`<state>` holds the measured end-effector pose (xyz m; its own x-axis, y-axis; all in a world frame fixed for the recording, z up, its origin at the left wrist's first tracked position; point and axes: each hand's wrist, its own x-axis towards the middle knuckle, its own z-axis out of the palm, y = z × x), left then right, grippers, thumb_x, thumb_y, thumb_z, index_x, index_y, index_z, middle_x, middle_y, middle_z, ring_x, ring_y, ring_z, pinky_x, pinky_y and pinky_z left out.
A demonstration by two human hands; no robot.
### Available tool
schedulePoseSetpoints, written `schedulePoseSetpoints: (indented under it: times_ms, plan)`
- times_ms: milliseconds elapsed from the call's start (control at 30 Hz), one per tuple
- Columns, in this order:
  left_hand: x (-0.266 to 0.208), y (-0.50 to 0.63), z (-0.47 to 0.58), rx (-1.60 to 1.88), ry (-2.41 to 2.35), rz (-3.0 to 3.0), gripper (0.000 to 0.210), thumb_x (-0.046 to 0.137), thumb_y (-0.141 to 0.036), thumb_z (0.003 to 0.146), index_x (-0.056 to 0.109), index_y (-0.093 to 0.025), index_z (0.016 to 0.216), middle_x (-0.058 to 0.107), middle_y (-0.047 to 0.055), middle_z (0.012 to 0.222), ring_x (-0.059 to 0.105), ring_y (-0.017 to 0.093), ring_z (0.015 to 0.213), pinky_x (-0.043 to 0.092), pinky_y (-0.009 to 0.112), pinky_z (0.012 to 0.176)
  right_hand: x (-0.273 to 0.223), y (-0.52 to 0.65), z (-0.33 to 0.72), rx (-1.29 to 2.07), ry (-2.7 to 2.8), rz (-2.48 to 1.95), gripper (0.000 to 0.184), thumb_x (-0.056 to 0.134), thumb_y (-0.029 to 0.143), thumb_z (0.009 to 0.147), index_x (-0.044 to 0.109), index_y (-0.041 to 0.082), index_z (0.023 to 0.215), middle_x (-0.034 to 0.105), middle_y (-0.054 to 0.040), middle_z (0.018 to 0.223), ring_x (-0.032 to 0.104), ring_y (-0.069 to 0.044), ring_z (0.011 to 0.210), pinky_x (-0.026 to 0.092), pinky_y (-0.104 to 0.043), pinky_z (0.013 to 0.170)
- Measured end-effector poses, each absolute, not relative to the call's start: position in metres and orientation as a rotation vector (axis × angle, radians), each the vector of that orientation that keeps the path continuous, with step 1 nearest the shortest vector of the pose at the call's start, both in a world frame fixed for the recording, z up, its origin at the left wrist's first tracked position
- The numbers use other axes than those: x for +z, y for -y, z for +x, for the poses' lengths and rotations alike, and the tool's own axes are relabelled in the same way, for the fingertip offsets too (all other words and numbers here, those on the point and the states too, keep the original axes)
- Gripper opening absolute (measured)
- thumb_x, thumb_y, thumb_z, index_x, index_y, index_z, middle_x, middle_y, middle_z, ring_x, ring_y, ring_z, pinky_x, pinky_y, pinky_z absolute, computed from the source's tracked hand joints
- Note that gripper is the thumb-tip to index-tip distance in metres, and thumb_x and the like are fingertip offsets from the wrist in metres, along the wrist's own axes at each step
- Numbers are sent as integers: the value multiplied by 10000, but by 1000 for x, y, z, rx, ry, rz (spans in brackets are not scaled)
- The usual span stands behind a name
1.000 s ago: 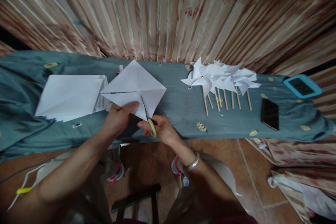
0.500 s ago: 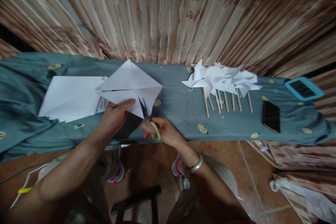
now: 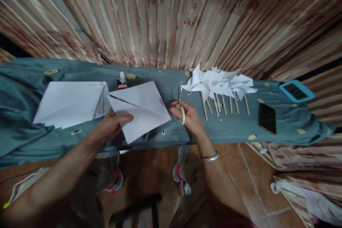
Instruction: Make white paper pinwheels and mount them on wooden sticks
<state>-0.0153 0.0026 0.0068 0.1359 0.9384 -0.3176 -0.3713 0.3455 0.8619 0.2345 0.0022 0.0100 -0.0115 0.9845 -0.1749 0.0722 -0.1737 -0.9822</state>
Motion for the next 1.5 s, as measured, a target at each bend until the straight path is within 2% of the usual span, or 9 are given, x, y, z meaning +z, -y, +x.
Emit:
schedulePoseSetpoints:
  times_ms: [100, 200, 400, 567, 667, 800, 1000, 1300, 1500]
  plan:
    - [3, 4, -7, 968, -1000, 729, 222, 733, -135, 462, 706, -162, 680, 718, 41, 674, 663, 221, 650, 519, 291, 597, 8, -5, 223, 1390, 1193, -1356, 415, 839, 457, 546, 685, 176, 810, 570, 69, 565, 457, -75, 506, 336, -215, 501]
    - [7, 4, -4, 961, -966, 645, 271, 774, -183, 486, 719, -165, 751, 731, 44, 724, 681, 235, 705, 545, 310, 665, 7, -5, 213, 1519, 1090, -1328, 355, 855, 387, 501, 687, 176, 732, 599, 65, 566, 452, -70, 486, 344, -214, 496]
    - [19, 1, -3, 1029, -646, 403, 513, 694, -572, 684, 689, -180, 1016, 722, 101, 1033, 621, 315, 1100, 518, 424, 909, -1, -6, 197, 1405, 646, -1263, 319, 841, 299, 464, 684, 176, 712, 660, 37, 598, 562, -117, 543, 421, -247, 559]
    - [17, 6, 9, 1054, -583, 391, 530, 725, -530, 690, 638, -220, 1112, 668, 77, 1194, 468, 312, 1303, 415, 499, 1052, -8, -10, 191, 1286, 592, -1213, 272, 823, 294, 506, 654, 178, 683, 663, 34, 619, 551, -113, 536, 440, -264, 581]
    - [15, 5, 18, 1068, -636, 404, 459, 743, -368, 726, 620, -224, 1144, 687, 58, 1158, 522, 285, 1253, 406, 492, 1068, -8, -9, 186, 1278, 662, -1212, 307, 834, 316, 493, 666, 181, 712, 668, 35, 640, 544, -109, 545, 436, -254, 566]
    - [13, -1, 22, 1172, -778, 313, 354, 663, -179, 800, 612, -196, 1150, 723, 42, 1011, 656, 212, 1021, 492, 381, 988, -4, -4, 180, 1262, 833, -1282, 346, 848, 405, 509, 641, 194, 688, 619, 52, 594, 490, -91, 523, 401, -230, 520]
    - [16, -15, 4, 1256, -837, 326, 253, 565, -122, 844, 623, -152, 1088, 721, 30, 891, 681, 144, 764, 565, 267, 758, -1, 17, 186, 1517, 1136, -1265, 516, 669, 643, 715, 654, 158, 890, 694, -40, 732, 565, -116, 591, 365, -210, 460]
    - [16, -29, -5, 1452, -849, 319, 192, 473, -139, 920, 651, -169, 985, 727, 25, 903, 682, 123, 806, 555, 249, 813, 4, 44, 173, 1932, 1333, -1198, 493, 632, 646, 754, 640, 162, 852, 694, -68, 724, 570, -128, 586, 373, -218, 465]
    - [18, -28, 3, 1481, -872, 340, 167, 530, -170, 894, 655, -198, 1000, 722, 43, 1032, 662, 169, 1026, 538, 265, 886, -4, 49, 154, 1945, 1197, -1159, 562, 610, 686, 738, 631, 153, 914, 708, -82, 764, 613, -136, 622, 398, -199, 472]
